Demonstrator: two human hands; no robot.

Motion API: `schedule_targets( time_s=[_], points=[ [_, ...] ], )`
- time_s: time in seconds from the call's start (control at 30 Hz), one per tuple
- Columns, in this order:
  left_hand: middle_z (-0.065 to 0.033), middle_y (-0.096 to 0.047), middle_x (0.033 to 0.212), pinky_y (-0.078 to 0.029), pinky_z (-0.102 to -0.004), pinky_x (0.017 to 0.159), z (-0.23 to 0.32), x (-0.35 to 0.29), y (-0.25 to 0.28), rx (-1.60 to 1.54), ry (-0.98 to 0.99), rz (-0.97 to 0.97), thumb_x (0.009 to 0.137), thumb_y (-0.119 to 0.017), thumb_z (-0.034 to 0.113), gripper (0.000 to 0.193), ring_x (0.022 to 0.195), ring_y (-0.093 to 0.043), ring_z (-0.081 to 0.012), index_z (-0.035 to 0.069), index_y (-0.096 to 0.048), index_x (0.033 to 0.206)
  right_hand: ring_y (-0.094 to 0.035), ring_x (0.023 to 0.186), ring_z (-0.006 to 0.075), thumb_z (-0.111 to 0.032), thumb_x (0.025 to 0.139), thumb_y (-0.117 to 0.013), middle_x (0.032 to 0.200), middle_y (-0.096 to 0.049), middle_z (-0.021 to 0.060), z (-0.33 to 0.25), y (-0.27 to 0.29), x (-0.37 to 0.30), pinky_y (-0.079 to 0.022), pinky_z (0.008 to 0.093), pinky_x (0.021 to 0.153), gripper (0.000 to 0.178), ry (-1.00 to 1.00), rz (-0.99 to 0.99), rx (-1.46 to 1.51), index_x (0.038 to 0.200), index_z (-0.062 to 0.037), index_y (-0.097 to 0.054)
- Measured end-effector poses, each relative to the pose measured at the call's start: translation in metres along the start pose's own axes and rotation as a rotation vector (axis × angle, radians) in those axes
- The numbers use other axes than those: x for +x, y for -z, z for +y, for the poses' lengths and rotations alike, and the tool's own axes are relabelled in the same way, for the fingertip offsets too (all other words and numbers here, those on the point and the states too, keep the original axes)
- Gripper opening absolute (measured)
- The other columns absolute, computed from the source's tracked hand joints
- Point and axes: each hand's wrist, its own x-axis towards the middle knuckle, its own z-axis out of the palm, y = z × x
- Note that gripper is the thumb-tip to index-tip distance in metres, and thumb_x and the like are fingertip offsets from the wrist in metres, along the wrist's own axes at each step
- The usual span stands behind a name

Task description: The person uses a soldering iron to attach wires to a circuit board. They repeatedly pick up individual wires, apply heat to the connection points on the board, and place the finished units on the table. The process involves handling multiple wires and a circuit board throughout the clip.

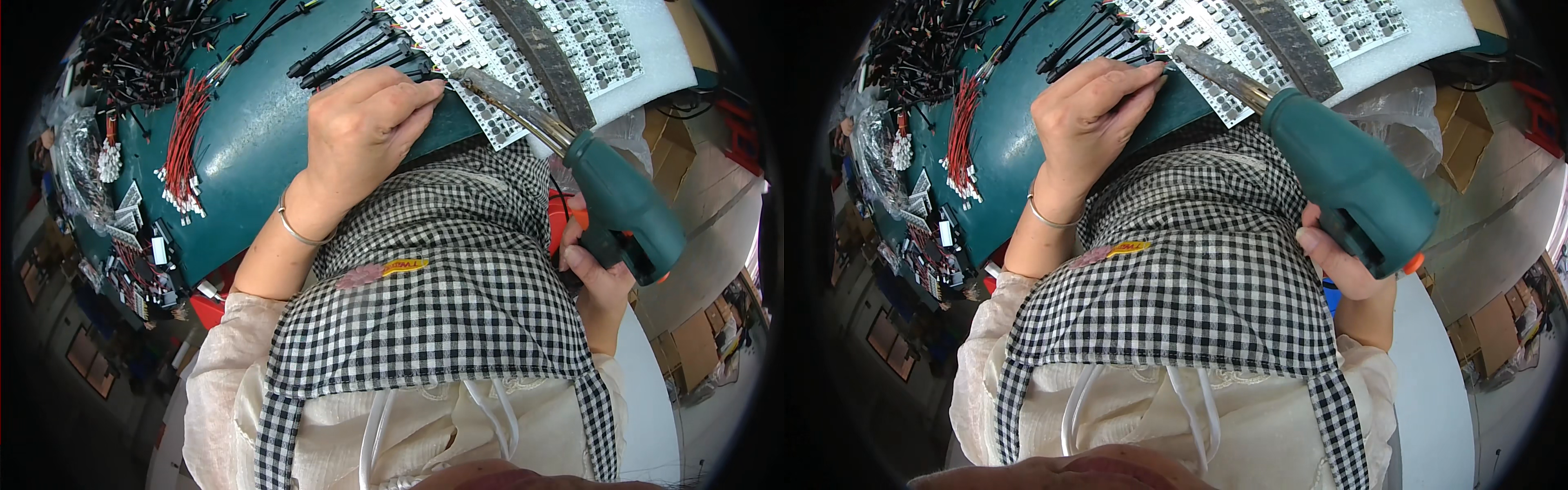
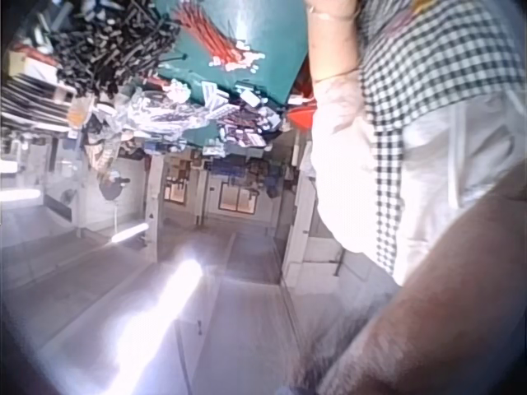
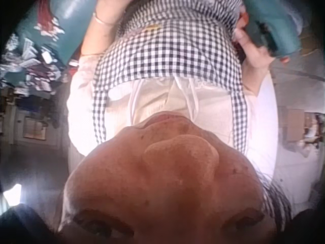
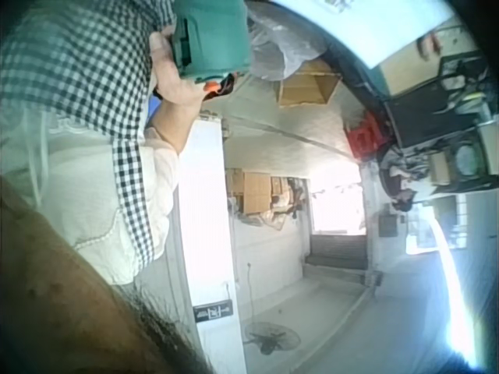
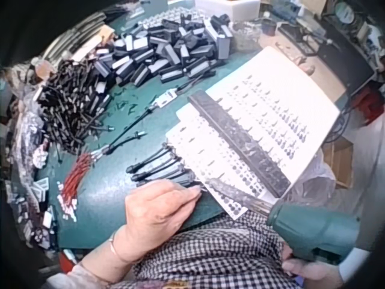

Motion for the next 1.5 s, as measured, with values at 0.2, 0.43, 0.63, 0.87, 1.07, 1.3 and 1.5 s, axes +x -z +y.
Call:
schedule_targets(
  time_s=[0.2, 0.43, 0.63, 0.87, 1.07, 1.3, 1.5],
  points=[
    [-0.0043, -0.064, 0.069, -0.049, -0.0282, 0.051, 0.001, 0.001, 0.0, -0.01, 0.016, 0.014, 0.065, -0.078, 0.003, 0.019, 0.058, -0.061, -0.0178, 0.007, -0.07, 0.082, -0.054, 0.054, 0.0106, 0.009, 0.068, -0.068, 0.079, -0.062, 0.0085, 0.007, 0.005, -0.002, -0.043, 0.0227, 0.047, 0.041, -0.01, -0.033, 0.084, 0.107, 0.0048, -0.056],
    [-0.0046, -0.064, 0.07, -0.049, -0.0284, 0.051, 0.0, -0.001, -0.001, -0.009, 0.001, 0.018, 0.064, -0.078, 0.003, 0.02, 0.059, -0.061, -0.0182, 0.007, -0.07, 0.082, -0.048, 0.043, 0.0154, -0.007, 0.072, -0.071, 0.073, -0.054, 0.0144, -0.003, 0.002, 0.005, -0.04, 0.0236, 0.039, 0.063, 0.049, 0.053, 0.181, 0.12, 0.015, -0.038],
    [-0.0048, -0.064, 0.07, -0.049, -0.0284, 0.051, 0.0, 0.0, -0.001, -0.003, 0.005, 0.016, 0.065, -0.078, 0.003, 0.02, 0.058, -0.061, -0.0184, 0.007, -0.07, 0.083, -0.048, 0.044, 0.015, -0.01, 0.073, -0.072, 0.074, -0.055, 0.0161, -0.005, -0.003, 0.007, -0.04, 0.0238, 0.038, 0.061, 0.102, 0.042, 0.129, 0.118, 0.0165, -0.041],
    [-0.0054, -0.066, 0.07, -0.046, -0.0225, 0.049, 0.002, 0.002, 0.002, 0.021, -0.001, -0.012, 0.067, -0.078, 0.001, 0.021, 0.056, -0.06, -0.0139, 0.005, -0.073, 0.087, -0.048, 0.043, 0.0145, -0.012, 0.073, -0.074, 0.067, -0.054, 0.0129, -0.002, 0.005, 0.004, -0.039, 0.0233, 0.038, 0.062, 0.087, 0.005, 0.115, 0.118, 0.0155, -0.043],
    [-0.0062, -0.067, 0.072, -0.046, -0.0216, 0.05, 0.01, 0.004, 0.002, -0.068, 0.15, -0.036, 0.072, -0.078, 0.002, 0.02, 0.057, -0.06, -0.0096, 0.003, -0.072, 0.091, -0.047, 0.043, 0.0144, -0.013, 0.073, -0.074, 0.065, -0.053, 0.0113, -0.001, 0.006, -0.002, -0.039, 0.0233, 0.038, 0.061, 0.087, 0.065, 0.125, 0.118, 0.0148, -0.043],
    [-0.0056, -0.069, 0.08, -0.044, -0.0176, 0.053, 0.018, 0.003, 0.004, -0.387, 0.668, -0.085, 0.084, -0.07, 0.005, 0.019, 0.061, -0.057, -0.0056, -0.002, -0.07, 0.102, -0.047, 0.043, 0.0142, -0.013, 0.072, -0.075, 0.066, -0.053, 0.0112, -0.003, 0.006, -0.001, -0.039, 0.0231, 0.039, 0.062, 0.071, 0.079, 0.125, 0.117, 0.0146, -0.043],
    [-0.0064, -0.069, 0.078, -0.045, -0.0177, 0.053, 0.02, 0.004, 0.001, -0.509, 0.77, -0.045, 0.084, -0.069, 0.005, 0.018, 0.062, -0.059, -0.0064, -0.003, -0.07, 0.1, -0.046, 0.043, 0.0143, -0.012, 0.071, -0.075, 0.063, -0.052, 0.0108, -0.001, 0.008, -0.001, -0.038, 0.0228, 0.039, 0.062, 0.081, 0.071, 0.13, 0.116, 0.0149, -0.044]
  ],
)
